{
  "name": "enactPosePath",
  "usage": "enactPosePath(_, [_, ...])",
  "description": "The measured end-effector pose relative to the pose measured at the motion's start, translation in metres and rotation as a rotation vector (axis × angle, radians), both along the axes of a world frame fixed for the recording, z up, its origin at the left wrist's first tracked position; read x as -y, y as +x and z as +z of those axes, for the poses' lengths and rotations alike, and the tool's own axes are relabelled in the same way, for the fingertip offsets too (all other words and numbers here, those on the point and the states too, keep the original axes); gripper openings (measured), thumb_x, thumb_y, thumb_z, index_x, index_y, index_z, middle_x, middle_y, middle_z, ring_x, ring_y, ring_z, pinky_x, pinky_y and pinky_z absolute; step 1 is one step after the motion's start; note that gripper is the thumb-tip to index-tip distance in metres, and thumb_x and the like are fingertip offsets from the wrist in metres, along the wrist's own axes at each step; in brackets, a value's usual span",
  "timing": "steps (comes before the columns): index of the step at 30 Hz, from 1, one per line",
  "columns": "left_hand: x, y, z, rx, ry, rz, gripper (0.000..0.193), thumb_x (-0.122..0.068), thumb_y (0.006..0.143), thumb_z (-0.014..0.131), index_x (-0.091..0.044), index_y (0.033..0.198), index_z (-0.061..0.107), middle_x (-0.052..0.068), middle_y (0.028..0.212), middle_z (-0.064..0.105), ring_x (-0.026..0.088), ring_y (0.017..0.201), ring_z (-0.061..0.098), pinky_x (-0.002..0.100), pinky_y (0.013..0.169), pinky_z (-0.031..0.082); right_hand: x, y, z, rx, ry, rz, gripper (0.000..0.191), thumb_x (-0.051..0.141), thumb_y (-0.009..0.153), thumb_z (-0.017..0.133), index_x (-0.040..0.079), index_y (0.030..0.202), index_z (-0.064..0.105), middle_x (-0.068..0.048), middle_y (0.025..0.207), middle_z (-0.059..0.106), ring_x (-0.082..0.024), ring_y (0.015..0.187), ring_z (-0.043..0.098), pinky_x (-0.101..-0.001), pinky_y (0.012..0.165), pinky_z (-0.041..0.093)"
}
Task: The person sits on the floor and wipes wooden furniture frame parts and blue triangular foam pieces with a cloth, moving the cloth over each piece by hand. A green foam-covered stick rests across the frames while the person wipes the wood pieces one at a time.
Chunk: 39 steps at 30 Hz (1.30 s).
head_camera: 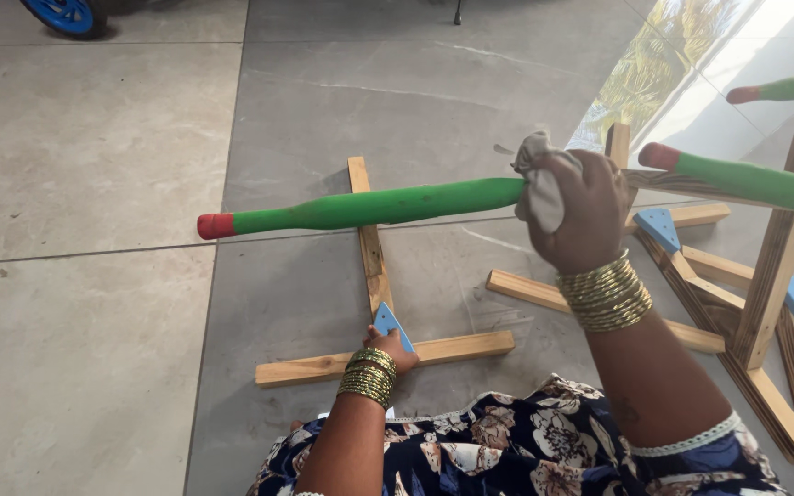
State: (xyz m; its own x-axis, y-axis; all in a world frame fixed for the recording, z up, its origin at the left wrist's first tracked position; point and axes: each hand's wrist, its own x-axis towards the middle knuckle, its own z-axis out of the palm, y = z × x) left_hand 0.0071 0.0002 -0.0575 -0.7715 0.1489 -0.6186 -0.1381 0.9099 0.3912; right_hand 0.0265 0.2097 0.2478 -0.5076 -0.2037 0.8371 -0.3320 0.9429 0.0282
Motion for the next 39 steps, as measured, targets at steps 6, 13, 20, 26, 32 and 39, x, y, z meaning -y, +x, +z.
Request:
enactPosePath(6, [-0.003,-0.004,0.000,0.054,-0.023,-0.038,0.096,-0.053,0.083,0.071,-0.024,0.163,0.026,0.034,0.168,-0.006,0.056,0.153,0.015,0.054,0.123,0.030,0.009,-0.009,0.046,0.435,-0.160,-0.173,0.025,0.035,0.112,0.057,0.018,0.110,0.075,-0.008,0.096,0.072,-0.027,0.087,0.071,-0.0452,0.077,0.055])
enactPosePath(13, [0.001,0.000,0.007,0.044,0.002,-0.068,0.096,-0.058,0.082,0.070,-0.026,0.162,0.028,0.037,0.167,-0.006,0.057,0.153,0.013,0.052,0.124,0.028,0.114,0.000,0.010,0.066,-0.006,0.079,0.034,0.024,0.086,0.076,0.013,0.117,0.068,-0.011,0.110,0.069,-0.030,0.097,0.069,-0.0475,0.084,0.052])
enactPosePath(20, [0.012,-0.020,0.036,0.035,0.056,-0.161,0.097,-0.058,0.086,0.067,-0.021,0.164,0.024,0.034,0.168,-0.005,0.051,0.155,0.012,0.048,0.126,0.025,0.259,0.003,-0.004,0.097,0.144,0.359,0.058,0.015,0.075,0.071,0.017,0.132,0.062,-0.015,0.128,0.059,-0.037,0.117,0.061,-0.0533,0.094,0.052])
enactPosePath(26, [0.015,-0.022,0.040,0.039,0.062,-0.174,0.099,-0.057,0.086,0.067,-0.017,0.165,0.022,0.031,0.169,-0.005,0.047,0.155,0.015,0.045,0.126,0.025,0.294,-0.020,-0.001,0.140,0.256,0.550,0.032,0.019,0.094,0.064,0.019,0.126,0.059,-0.012,0.116,0.060,-0.029,0.093,0.070,-0.0451,0.075,0.058])
enactPosePath(32, [0.012,-0.005,0.016,0.078,0.037,-0.157,0.101,-0.055,0.087,0.067,-0.014,0.165,0.019,0.028,0.170,-0.006,0.043,0.155,0.017,0.043,0.126,0.025,0.213,-0.003,0.027,0.179,0.318,0.329,0.039,0.016,0.090,0.067,0.016,0.129,0.064,-0.010,0.108,0.064,-0.029,0.096,0.069,-0.0456,0.079,0.056])
enactPosePath(39, [0.002,-0.008,0.006,0.115,0.141,-0.185,0.107,-0.055,0.082,0.069,-0.012,0.165,0.017,0.018,0.171,-0.013,0.039,0.152,0.032,0.045,0.124,0.031,0.152,0.007,0.023,0.106,0.224,0.257,0.045,0.033,0.085,0.077,0.017,0.126,0.067,-0.011,0.118,0.065,-0.033,0.109,0.067,-0.0537,0.094,0.049])
